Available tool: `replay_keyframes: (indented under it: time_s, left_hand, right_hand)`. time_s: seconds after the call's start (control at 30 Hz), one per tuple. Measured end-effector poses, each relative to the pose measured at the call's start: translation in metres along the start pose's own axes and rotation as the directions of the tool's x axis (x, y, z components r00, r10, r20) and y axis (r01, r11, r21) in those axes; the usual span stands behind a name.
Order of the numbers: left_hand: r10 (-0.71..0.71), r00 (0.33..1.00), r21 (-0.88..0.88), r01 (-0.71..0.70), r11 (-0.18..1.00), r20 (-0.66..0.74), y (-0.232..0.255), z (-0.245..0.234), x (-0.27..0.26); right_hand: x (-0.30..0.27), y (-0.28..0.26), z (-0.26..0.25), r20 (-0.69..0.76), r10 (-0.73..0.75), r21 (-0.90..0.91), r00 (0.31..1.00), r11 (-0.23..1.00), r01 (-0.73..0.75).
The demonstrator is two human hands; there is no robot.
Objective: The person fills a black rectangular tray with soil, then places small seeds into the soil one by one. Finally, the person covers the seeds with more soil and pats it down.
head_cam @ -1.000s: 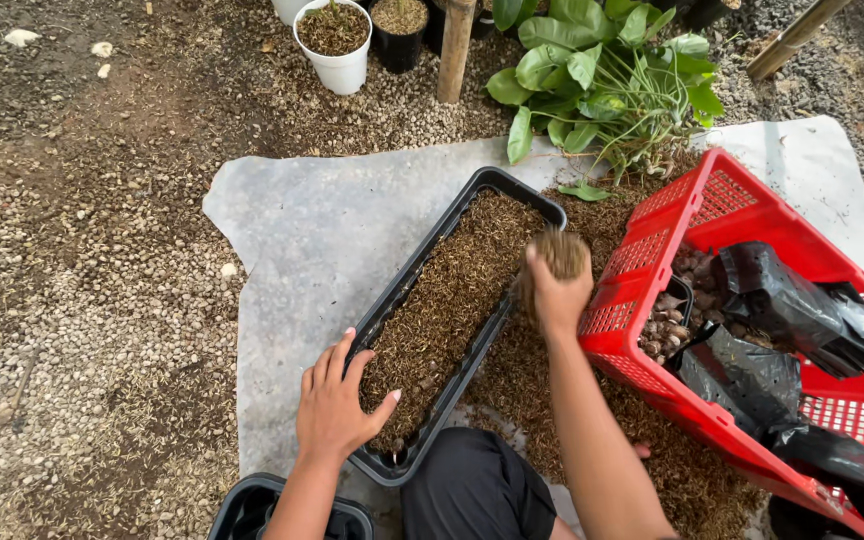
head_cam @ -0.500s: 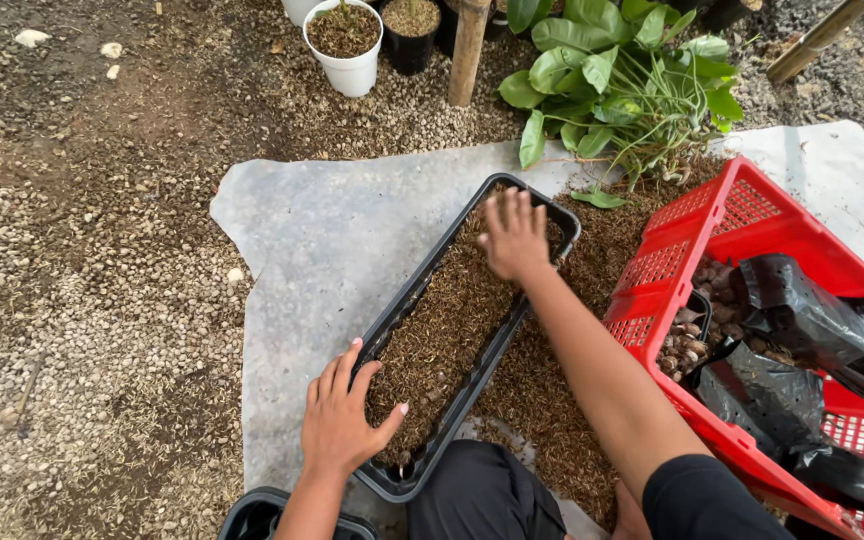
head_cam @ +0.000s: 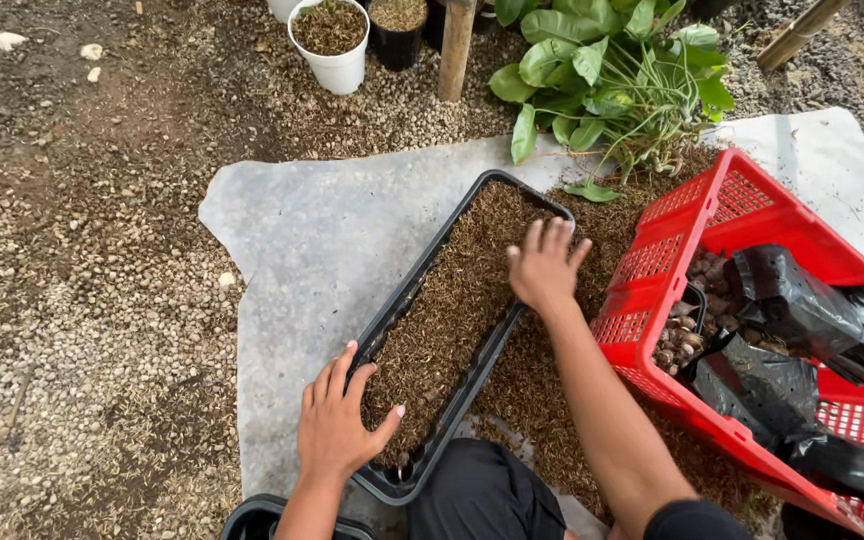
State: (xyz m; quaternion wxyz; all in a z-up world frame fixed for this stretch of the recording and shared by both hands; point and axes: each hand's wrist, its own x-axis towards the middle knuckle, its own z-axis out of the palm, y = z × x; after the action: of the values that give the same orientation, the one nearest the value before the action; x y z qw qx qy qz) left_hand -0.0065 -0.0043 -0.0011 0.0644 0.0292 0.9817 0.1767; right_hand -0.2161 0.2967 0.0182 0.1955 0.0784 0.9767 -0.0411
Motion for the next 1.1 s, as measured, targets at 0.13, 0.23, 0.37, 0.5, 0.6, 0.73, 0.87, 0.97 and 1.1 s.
replay_keyframes:
  time_s: [0.13, 0.23, 0.37, 0.5, 0.6, 0.73, 0.87, 0.97, 1.1]
  left_hand:
    - [-0.006, 1.000, 0.005, 0.006, 1.000, 0.018, -0.001, -0.001, 0.001]
    - [-0.008, 0.999, 0.009, 0.008, 1.000, 0.031, -0.002, -0.002, 0.001]
    - [0.016, 1.000, -0.009, -0.016, 1.000, -0.012, 0.000, -0.002, -0.002]
    - [0.043, 0.994, 0.064, -0.036, 0.997, -0.103, -0.005, 0.011, -0.006]
    - [0.046, 0.993, 0.072, -0.038, 0.997, -0.110, -0.006, 0.013, -0.007]
    - [0.029, 0.997, 0.061, -0.024, 0.998, -0.076, -0.002, 0.003, -0.007]
    - [0.025, 0.997, 0.038, -0.022, 0.999, -0.078, -0.001, 0.001, -0.005]
    - [0.023, 0.996, 0.039, -0.020, 0.999, -0.085, 0.000, 0.001, -0.011]
    - [0.024, 0.998, 0.032, -0.022, 0.999, -0.061, -0.001, 0.000, -0.009]
  right_hand:
    - [-0.063, 0.044, 0.091, -0.659, 0.084, 0.617, 0.747, 0.629, 0.473]
    - [-0.110, 0.096, 0.177, -0.502, -0.200, 0.357, 0.842, 0.838, 0.412]
    - [-0.131, 0.162, 0.255, -0.362, -0.417, -0.160, 0.834, 0.909, 0.385]
    - [-0.103, 0.120, 0.247, -0.463, -0.360, 0.063, 0.810, 0.898, 0.435]
    - [-0.074, 0.065, 0.230, -0.307, -0.313, 0.010, 0.899, 0.943, 0.332]
    - [-0.043, 0.052, 0.246, -0.233, -0.276, -0.120, 0.933, 0.960, 0.254]
    - [-0.050, 0.076, 0.248, -0.239, -0.406, -0.107, 0.882, 0.914, 0.392]
    - [-0.038, 0.087, 0.255, -0.256, -0.374, 0.005, 0.892, 0.922, 0.388]
    - [-0.022, 0.063, 0.217, -0.196, 0.378, 0.820, 0.905, 0.569, -0.060]
